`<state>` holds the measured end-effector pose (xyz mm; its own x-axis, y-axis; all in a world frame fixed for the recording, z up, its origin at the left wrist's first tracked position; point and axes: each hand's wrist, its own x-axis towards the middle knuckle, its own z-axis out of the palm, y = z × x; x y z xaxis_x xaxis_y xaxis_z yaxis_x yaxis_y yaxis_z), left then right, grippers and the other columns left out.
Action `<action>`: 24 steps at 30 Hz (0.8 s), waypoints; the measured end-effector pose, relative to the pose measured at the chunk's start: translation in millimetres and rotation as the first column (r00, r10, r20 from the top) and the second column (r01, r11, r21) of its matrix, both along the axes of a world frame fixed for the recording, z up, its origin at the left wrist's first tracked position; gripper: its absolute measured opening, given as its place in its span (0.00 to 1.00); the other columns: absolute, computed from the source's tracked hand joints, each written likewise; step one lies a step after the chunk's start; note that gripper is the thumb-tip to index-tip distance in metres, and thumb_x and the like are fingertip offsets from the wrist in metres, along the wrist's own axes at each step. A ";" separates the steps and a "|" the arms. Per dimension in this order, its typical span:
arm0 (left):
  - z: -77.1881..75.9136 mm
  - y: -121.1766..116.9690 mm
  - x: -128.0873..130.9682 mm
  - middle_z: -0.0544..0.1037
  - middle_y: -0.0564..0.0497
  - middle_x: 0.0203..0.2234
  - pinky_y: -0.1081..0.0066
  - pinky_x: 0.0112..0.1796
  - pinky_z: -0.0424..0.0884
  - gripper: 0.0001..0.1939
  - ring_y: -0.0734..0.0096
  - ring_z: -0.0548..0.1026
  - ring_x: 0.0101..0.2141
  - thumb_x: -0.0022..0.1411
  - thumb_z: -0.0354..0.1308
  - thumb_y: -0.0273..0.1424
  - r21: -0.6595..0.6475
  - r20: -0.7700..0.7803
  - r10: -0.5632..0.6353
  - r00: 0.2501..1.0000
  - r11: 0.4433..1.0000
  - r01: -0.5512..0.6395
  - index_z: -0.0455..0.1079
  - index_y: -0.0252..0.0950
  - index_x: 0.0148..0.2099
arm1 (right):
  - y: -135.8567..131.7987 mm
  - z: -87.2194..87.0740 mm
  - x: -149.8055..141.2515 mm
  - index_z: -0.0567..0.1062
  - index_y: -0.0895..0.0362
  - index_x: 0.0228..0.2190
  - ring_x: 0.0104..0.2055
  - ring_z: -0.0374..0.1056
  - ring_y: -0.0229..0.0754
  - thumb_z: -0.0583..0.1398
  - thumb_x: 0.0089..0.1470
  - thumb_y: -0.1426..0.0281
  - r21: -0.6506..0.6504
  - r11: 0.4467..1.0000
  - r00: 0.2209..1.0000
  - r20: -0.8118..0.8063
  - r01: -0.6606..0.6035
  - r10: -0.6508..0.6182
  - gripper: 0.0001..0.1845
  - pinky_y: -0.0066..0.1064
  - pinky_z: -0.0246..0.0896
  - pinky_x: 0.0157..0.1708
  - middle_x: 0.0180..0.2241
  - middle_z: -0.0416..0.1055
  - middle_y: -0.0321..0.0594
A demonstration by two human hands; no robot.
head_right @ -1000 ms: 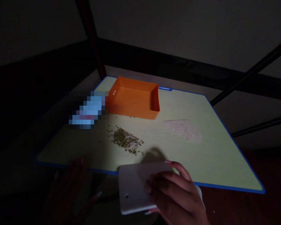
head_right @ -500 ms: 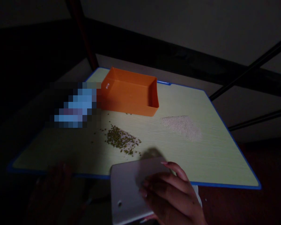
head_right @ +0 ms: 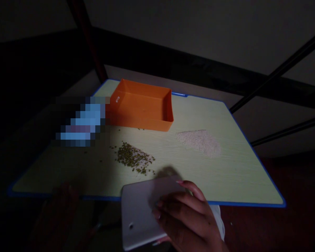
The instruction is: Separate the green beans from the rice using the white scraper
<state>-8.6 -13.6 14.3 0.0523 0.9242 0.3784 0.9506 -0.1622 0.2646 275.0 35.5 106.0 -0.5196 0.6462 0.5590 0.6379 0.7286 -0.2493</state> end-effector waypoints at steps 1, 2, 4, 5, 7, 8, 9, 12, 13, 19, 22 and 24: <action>-0.3 -1.2 1.0 0.37 0.59 0.72 0.63 0.70 0.39 0.35 0.72 0.38 0.70 0.64 0.45 0.35 -0.015 0.018 0.018 1.000 1.000 -0.018 0.37 0.39 0.69 | 0.5 2.4 0.4 0.81 0.46 0.41 0.34 0.79 0.37 0.61 0.61 0.68 -0.003 1.000 1.000 0.011 -0.027 0.027 0.10 0.34 0.75 0.49 0.32 0.82 0.30; -0.6 -2.4 1.9 0.39 0.57 0.72 0.58 0.71 0.41 0.35 0.70 0.39 0.70 0.64 0.46 0.34 -0.030 0.036 0.034 0.999 0.999 -0.033 0.37 0.40 0.69 | 0.7 4.1 0.8 0.81 0.48 0.42 0.34 0.79 0.37 0.61 0.61 0.69 -0.002 0.999 0.998 0.022 -0.050 0.050 0.10 0.34 0.75 0.50 0.32 0.82 0.31; -1.0 -4.3 3.6 0.41 0.53 0.71 0.49 0.70 0.46 0.36 0.63 0.41 0.70 0.63 0.47 0.34 -0.054 0.065 0.058 0.996 0.997 -0.054 0.36 0.43 0.69 | 0.1 5.5 1.1 0.81 0.52 0.41 0.36 0.79 0.37 0.61 0.61 0.69 0.018 0.998 0.997 0.032 -0.066 0.065 0.09 0.34 0.73 0.52 0.33 0.83 0.33; -0.9 -5.0 4.3 0.42 0.51 0.71 0.46 0.70 0.49 0.36 0.60 0.43 0.70 0.63 0.47 0.35 -0.065 0.076 0.067 0.995 0.996 -0.062 0.35 0.44 0.69 | -0.5 5.5 0.9 0.81 0.53 0.39 0.36 0.79 0.37 0.60 0.62 0.68 0.030 0.997 0.997 0.031 -0.065 0.064 0.09 0.34 0.72 0.54 0.33 0.83 0.34; 0.2 -5.7 6.1 0.43 0.49 0.71 0.42 0.68 0.54 0.37 0.56 0.45 0.69 0.63 0.47 0.35 -0.082 0.094 0.087 0.992 0.993 -0.079 0.35 0.45 0.69 | -1.7 4.9 -0.2 0.80 0.54 0.39 0.38 0.79 0.37 0.59 0.63 0.67 0.035 0.998 0.998 0.030 -0.050 0.049 0.09 0.34 0.70 0.56 0.34 0.83 0.34; 1.2 -5.8 7.1 0.44 0.49 0.71 0.41 0.67 0.56 0.37 0.55 0.45 0.69 0.62 0.47 0.35 -0.089 0.101 0.096 0.990 0.992 -0.087 0.35 0.46 0.69 | -2.0 4.5 -1.0 0.80 0.54 0.39 0.38 0.79 0.37 0.59 0.63 0.67 0.037 0.998 0.999 0.027 -0.042 0.041 0.09 0.34 0.71 0.55 0.34 0.83 0.34; 2.4 -5.7 8.4 0.44 0.48 0.71 0.40 0.67 0.57 0.37 0.54 0.45 0.69 0.63 0.47 0.35 -0.092 0.105 0.103 0.989 0.991 -0.093 0.35 0.45 0.69 | -2.0 4.1 -1.7 0.80 0.53 0.39 0.38 0.79 0.37 0.59 0.63 0.68 0.037 0.999 0.999 0.025 -0.037 0.036 0.09 0.34 0.71 0.55 0.34 0.83 0.34; 5.2 -5.5 12.2 0.44 0.44 0.71 0.38 0.65 0.59 0.36 0.53 0.44 0.69 0.63 0.47 0.35 -0.086 0.090 0.112 0.990 0.991 -0.104 0.35 0.43 0.69 | -0.3 2.7 -3.4 0.80 0.54 0.38 0.37 0.79 0.37 0.59 0.63 0.68 0.070 0.996 0.999 0.011 -0.052 0.051 0.09 0.33 0.72 0.53 0.33 0.83 0.34; 5.3 -5.4 13.0 0.44 0.43 0.70 0.38 0.65 0.58 0.36 0.53 0.44 0.69 0.64 0.46 0.35 -0.083 0.083 0.113 0.990 0.991 -0.106 0.35 0.42 0.69 | 0.5 2.1 -3.6 0.80 0.55 0.37 0.37 0.79 0.36 0.59 0.63 0.67 0.086 0.994 0.998 0.003 -0.061 0.061 0.09 0.32 0.72 0.53 0.33 0.83 0.35; -5.8 -4.9 2.0 0.48 0.42 0.70 0.43 0.65 0.59 0.36 0.59 0.42 0.70 0.63 0.46 0.38 -0.030 -0.042 0.079 0.996 0.996 -0.081 0.37 0.37 0.69 | 0.5 0.3 -2.2 0.79 0.47 0.46 0.37 0.79 0.39 0.60 0.61 0.67 0.056 0.995 0.996 -0.005 -0.088 0.088 0.13 0.35 0.75 0.49 0.35 0.82 0.34; -10.0 -4.0 -8.1 0.50 0.39 0.69 0.48 0.61 0.64 0.39 0.57 0.41 0.71 0.61 0.48 0.43 0.051 -0.201 -0.001 0.980 0.999 0.011 0.41 0.32 0.68 | -2.0 1.1 -0.9 0.77 0.43 0.50 0.37 0.79 0.41 0.60 0.61 0.69 0.033 0.996 0.996 0.010 -0.088 0.088 0.17 0.37 0.75 0.48 0.35 0.82 0.33; -9.5 -3.6 -11.4 0.52 0.39 0.69 0.50 0.60 0.64 0.40 0.57 0.44 0.70 0.60 0.48 0.45 0.060 -0.230 0.002 0.973 0.998 0.012 0.41 0.31 0.68 | -2.3 1.4 0.1 0.77 0.44 0.50 0.38 0.79 0.41 0.61 0.61 0.69 0.030 0.995 0.996 0.023 -0.091 0.090 0.17 0.37 0.75 0.48 0.35 0.82 0.34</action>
